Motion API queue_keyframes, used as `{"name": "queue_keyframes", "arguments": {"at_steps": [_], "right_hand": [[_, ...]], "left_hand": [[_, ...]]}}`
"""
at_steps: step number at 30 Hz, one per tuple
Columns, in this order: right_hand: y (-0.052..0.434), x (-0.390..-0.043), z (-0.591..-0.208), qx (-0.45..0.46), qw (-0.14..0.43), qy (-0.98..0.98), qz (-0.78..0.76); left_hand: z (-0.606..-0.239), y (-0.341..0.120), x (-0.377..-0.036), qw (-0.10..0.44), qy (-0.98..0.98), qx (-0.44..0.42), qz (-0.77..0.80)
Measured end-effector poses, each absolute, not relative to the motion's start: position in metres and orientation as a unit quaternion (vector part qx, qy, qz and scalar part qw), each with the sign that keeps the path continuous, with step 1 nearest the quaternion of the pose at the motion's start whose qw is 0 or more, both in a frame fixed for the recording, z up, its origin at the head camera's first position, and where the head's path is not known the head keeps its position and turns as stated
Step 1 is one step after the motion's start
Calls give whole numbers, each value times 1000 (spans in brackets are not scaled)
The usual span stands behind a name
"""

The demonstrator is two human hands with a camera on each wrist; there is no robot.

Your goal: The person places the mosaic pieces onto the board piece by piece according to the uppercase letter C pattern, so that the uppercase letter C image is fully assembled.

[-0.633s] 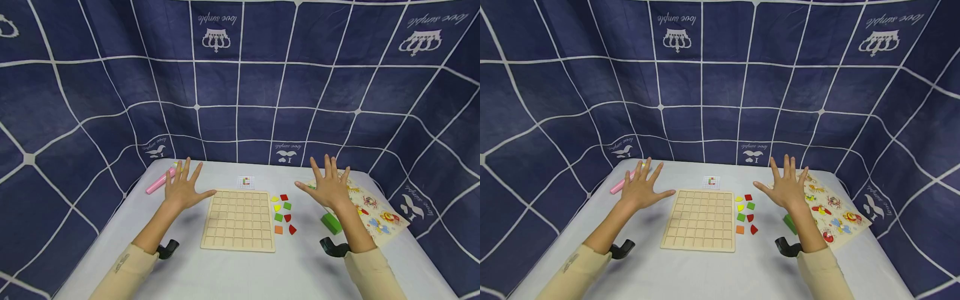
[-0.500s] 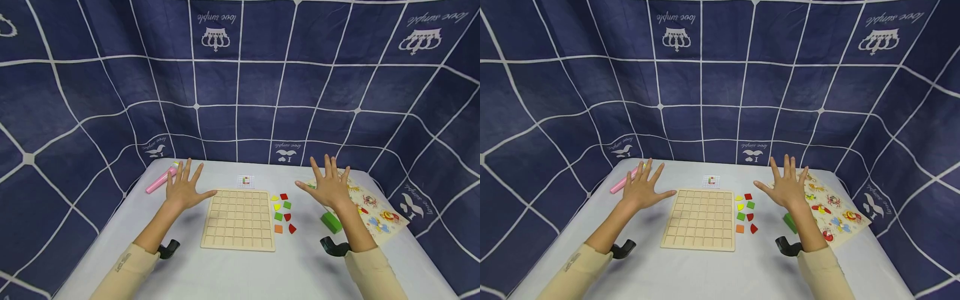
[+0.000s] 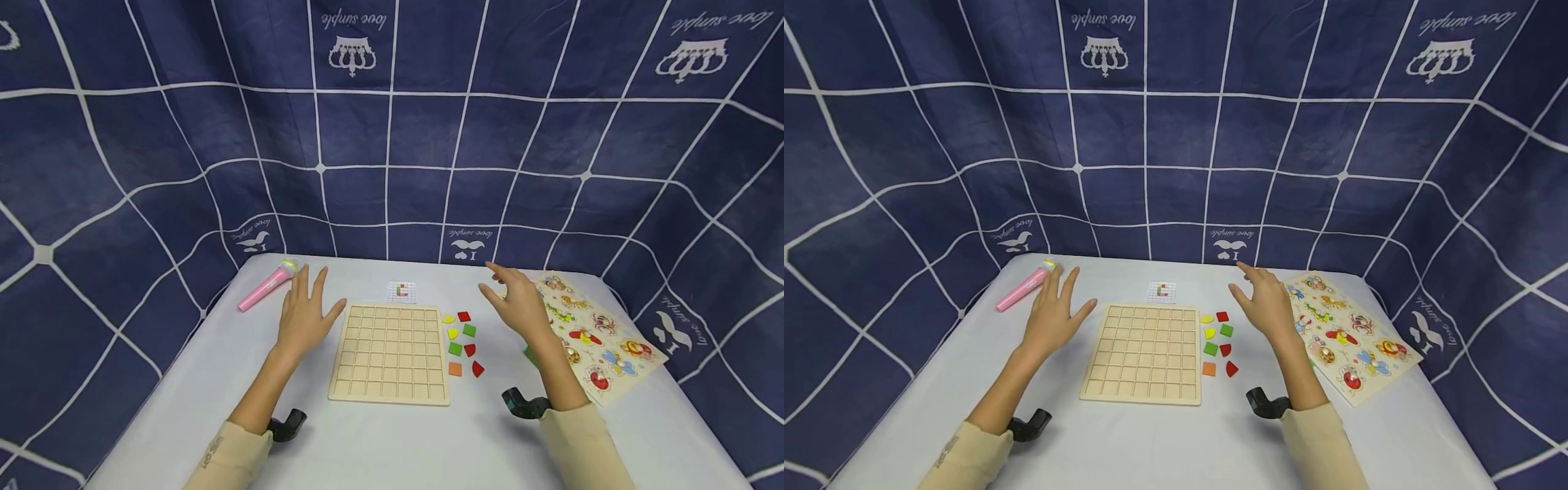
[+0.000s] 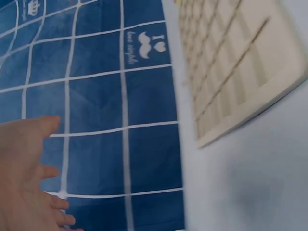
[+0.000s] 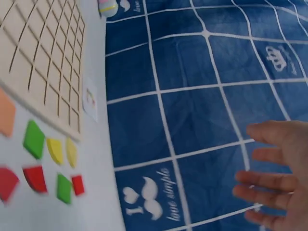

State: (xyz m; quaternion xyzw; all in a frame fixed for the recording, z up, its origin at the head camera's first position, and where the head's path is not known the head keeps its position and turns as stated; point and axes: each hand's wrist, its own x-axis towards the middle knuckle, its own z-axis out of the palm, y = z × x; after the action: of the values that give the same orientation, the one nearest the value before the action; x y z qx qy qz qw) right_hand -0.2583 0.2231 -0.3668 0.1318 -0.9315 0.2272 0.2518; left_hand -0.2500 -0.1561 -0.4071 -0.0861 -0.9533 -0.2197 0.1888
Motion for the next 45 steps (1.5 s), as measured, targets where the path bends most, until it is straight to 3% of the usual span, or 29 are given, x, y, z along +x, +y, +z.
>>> {"name": "queue_keyframes", "arguments": {"at_steps": [6, 19, 27, 45], "right_hand": [[211, -279, -395, 113, 271, -911, 290], [203, -307, -473, 34, 98, -933, 344], [199, -310, -495, 6, 52, -934, 354], [193, -317, -499, 25, 65, -951, 301]], "left_hand": [[-447, -153, -254, 147, -933, -94, -315], [-511, -166, -258, 18, -911, -155, -382], [-522, -167, -256, 20, -937, -184, -296], [-524, -166, -253, 32, -943, -167, -286]]}}
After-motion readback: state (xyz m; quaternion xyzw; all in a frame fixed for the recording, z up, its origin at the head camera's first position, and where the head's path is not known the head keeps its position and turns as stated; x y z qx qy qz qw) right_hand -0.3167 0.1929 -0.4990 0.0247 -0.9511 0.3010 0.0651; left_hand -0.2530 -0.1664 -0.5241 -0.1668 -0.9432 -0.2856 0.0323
